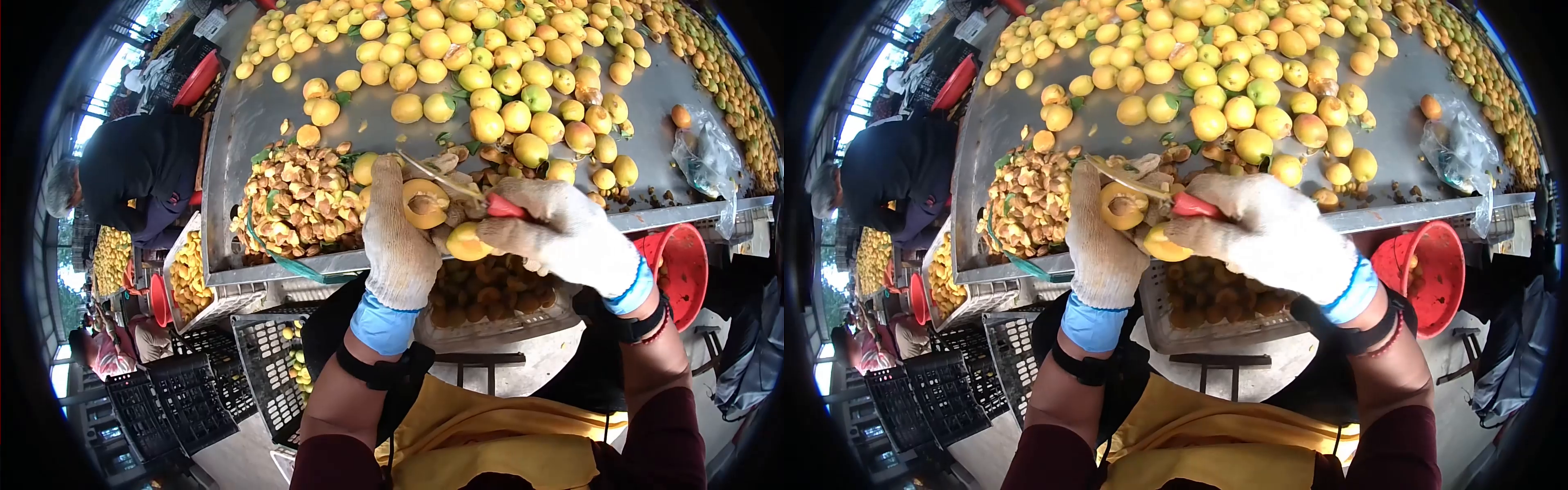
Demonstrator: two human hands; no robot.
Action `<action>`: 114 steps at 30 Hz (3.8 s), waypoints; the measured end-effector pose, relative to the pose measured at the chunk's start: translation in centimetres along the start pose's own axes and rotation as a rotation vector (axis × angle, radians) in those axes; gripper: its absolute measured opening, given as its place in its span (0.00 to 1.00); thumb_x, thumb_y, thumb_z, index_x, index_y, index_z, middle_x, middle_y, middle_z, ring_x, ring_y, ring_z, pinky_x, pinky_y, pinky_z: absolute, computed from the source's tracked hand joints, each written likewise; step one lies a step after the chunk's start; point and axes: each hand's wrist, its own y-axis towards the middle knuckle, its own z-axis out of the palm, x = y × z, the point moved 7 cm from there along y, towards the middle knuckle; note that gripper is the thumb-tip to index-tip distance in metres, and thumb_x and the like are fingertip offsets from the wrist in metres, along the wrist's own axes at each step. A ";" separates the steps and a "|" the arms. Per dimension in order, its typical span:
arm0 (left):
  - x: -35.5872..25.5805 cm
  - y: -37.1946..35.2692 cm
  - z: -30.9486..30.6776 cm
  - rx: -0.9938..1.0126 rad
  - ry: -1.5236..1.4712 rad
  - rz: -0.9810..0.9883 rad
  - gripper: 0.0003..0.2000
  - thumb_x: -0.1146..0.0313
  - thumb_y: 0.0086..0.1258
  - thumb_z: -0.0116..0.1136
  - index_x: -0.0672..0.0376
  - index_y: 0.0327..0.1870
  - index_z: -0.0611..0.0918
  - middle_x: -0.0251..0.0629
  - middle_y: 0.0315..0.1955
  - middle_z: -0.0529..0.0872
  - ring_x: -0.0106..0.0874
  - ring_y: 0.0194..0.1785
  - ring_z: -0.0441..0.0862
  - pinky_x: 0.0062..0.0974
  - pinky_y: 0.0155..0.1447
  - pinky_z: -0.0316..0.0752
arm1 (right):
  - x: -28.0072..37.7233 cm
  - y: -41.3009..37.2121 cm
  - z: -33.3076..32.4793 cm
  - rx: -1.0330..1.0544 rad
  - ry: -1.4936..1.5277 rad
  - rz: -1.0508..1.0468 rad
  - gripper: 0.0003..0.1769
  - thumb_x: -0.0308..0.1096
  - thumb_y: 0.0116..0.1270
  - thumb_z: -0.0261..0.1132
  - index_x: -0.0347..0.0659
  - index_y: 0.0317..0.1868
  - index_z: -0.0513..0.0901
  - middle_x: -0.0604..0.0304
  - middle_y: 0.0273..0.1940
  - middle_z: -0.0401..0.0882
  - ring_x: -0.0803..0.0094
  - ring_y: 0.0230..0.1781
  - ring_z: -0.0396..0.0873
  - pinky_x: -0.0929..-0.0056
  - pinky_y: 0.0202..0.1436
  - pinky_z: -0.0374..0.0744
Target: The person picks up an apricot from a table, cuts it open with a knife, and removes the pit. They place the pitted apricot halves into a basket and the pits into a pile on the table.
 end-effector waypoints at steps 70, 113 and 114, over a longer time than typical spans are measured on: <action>-9.3 6.1 -5.7 -0.148 1.905 0.071 0.30 0.47 0.66 0.67 0.66 0.58 0.84 0.54 0.45 0.89 0.48 0.51 0.88 0.41 0.58 0.80 | -3.3 1.3 -5.4 -0.556 0.500 -0.086 0.17 0.43 0.81 0.63 0.39 0.57 0.85 0.67 0.37 0.88 0.86 0.21 0.76 0.85 0.26 0.73; -4.9 -2.4 5.0 0.093 0.455 0.151 0.32 0.85 0.70 0.63 0.67 0.76 0.70 0.44 0.61 0.81 0.29 0.59 0.82 0.25 0.61 0.82 | 1.4 -2.6 1.2 -0.360 -0.161 -0.240 0.21 0.50 0.76 0.67 0.39 0.37 0.80 0.47 0.24 0.81 0.47 0.27 0.86 0.56 0.29 0.81; -4.9 -2.5 5.0 0.075 0.461 0.139 0.31 0.84 0.70 0.63 0.68 0.76 0.70 0.44 0.60 0.82 0.28 0.57 0.83 0.26 0.60 0.82 | 1.2 -2.5 1.4 -0.360 -0.160 -0.239 0.21 0.50 0.76 0.67 0.39 0.37 0.80 0.47 0.24 0.81 0.47 0.27 0.86 0.56 0.29 0.81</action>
